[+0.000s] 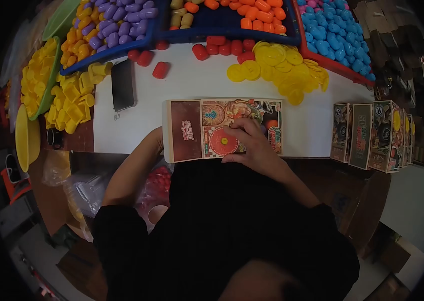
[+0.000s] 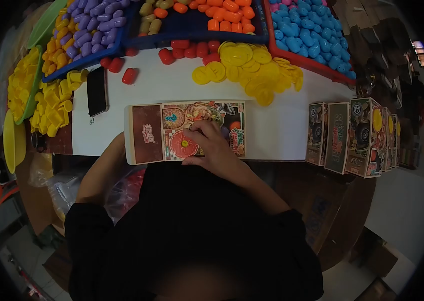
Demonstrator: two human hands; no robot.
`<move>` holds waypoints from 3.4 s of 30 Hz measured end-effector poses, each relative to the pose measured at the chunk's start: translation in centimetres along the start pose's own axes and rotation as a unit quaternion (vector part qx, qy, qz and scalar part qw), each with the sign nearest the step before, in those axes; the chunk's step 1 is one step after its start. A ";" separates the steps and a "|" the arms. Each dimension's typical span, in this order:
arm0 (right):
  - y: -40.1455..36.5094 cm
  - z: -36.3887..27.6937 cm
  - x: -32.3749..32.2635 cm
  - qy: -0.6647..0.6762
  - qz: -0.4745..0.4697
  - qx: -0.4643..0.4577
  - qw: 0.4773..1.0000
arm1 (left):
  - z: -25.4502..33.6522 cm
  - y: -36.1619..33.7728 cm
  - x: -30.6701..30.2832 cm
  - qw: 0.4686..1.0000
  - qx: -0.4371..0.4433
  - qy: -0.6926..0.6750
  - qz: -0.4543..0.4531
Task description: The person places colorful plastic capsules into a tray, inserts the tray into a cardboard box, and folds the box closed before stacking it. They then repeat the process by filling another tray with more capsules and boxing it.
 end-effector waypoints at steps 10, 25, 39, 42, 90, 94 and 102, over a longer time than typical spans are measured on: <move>0.0 0.0 0.0 0.014 -0.003 -0.005 1.000 | 2.3 0.4 0.6 0.976 0.073 0.202 -0.044; 10.3 8.5 -8.4 -0.169 0.071 0.044 0.982 | 8.3 -12.3 -3.1 0.686 0.598 0.299 0.288; 3.3 4.5 -6.8 -0.057 0.093 0.060 0.992 | 1.4 -4.7 9.8 0.393 0.481 0.757 0.202; 2.2 2.0 -7.2 -0.212 0.174 -0.017 0.961 | 1.3 -4.5 10.5 0.335 0.424 0.813 0.215; 1.4 7.3 -5.0 0.221 0.024 0.123 0.967 | 8.4 -9.3 6.0 0.442 0.589 0.589 0.334; -1.0 3.2 -6.7 0.062 0.168 0.083 0.980 | 9.0 -8.8 -0.3 0.640 0.489 0.460 0.375; -5.3 -11.9 -9.4 -0.282 0.269 -0.287 0.875 | 6.4 -15.6 15.5 0.697 0.629 0.330 0.097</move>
Point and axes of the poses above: each hand's wrist, its own y-axis towards the middle knuckle, its own x-axis out of the palm, z = x × y, the point moved 9 cm from there along y, towards the middle knuckle, and after that the axes turned 1 degree about z, right-handed, at the moved point
